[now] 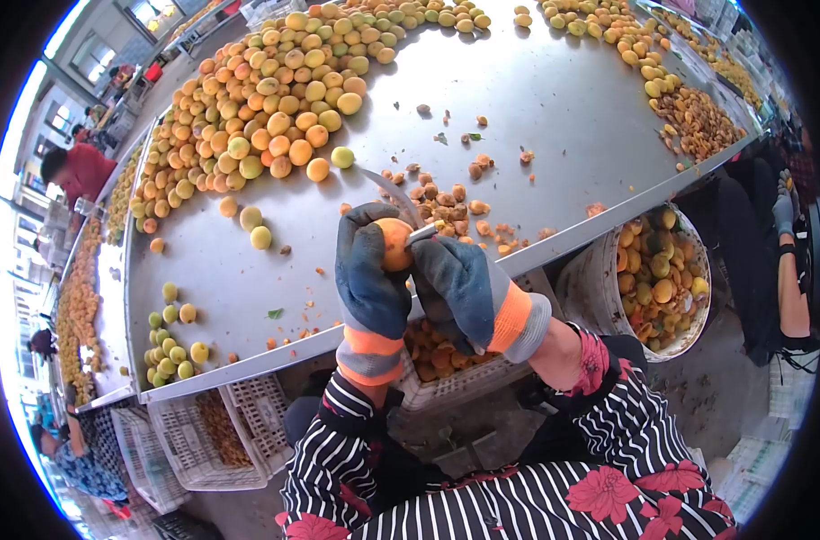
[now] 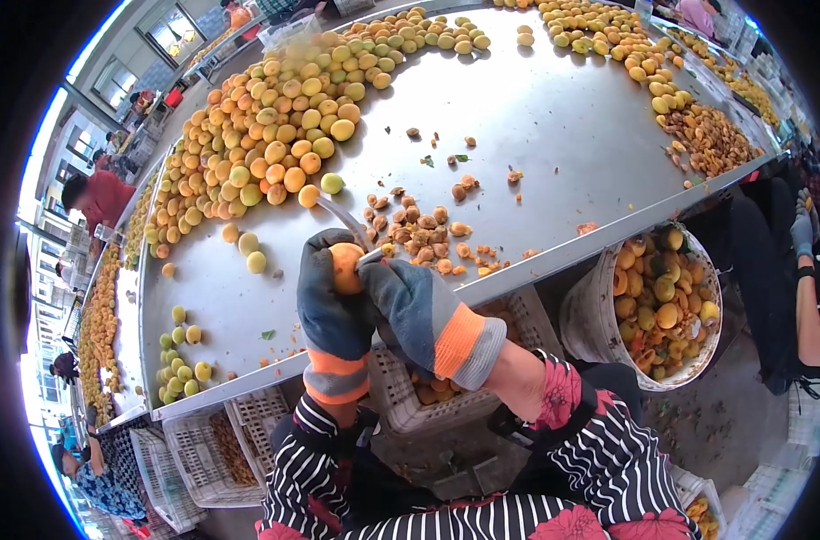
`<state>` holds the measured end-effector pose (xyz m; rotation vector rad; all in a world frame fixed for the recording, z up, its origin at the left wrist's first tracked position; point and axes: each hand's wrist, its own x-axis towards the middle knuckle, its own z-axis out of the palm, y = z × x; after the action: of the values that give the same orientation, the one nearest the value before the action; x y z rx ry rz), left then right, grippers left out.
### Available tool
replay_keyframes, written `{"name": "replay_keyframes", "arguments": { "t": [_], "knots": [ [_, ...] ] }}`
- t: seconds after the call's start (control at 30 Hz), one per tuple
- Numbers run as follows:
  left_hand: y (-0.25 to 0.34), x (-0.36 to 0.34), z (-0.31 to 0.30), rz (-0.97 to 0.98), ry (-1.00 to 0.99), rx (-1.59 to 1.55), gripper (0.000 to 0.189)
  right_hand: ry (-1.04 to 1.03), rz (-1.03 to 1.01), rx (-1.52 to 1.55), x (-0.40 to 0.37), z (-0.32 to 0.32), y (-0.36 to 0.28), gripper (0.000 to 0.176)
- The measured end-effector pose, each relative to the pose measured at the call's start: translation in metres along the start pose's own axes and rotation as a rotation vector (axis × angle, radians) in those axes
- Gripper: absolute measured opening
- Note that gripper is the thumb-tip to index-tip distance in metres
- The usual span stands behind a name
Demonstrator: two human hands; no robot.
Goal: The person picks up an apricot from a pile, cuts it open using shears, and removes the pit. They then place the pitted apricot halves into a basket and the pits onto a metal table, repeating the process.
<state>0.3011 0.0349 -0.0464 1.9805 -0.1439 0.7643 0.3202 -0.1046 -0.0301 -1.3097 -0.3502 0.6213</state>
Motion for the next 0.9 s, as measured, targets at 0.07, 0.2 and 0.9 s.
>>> {"name": "replay_keyframes", "arguments": {
  "t": [0.07, 0.2, 0.9],
  "knots": [
    [-0.001, 0.0, -0.004, -0.033, -0.062, 0.027, 0.012, -0.042, 0.145, 0.145, -0.005, -0.002, -0.01, 0.029],
    [-0.026, -0.007, 0.0, -0.454, 0.027, -0.584, 0.031, -0.162, 0.058, 0.067, -0.01, 0.004, -0.013, 0.033],
    [0.003, -0.007, 0.002, -0.403, 0.054, -0.593, 0.027, 0.296, -0.227, -0.6, -0.003, 0.019, 0.027, 0.026]
  ]
}}
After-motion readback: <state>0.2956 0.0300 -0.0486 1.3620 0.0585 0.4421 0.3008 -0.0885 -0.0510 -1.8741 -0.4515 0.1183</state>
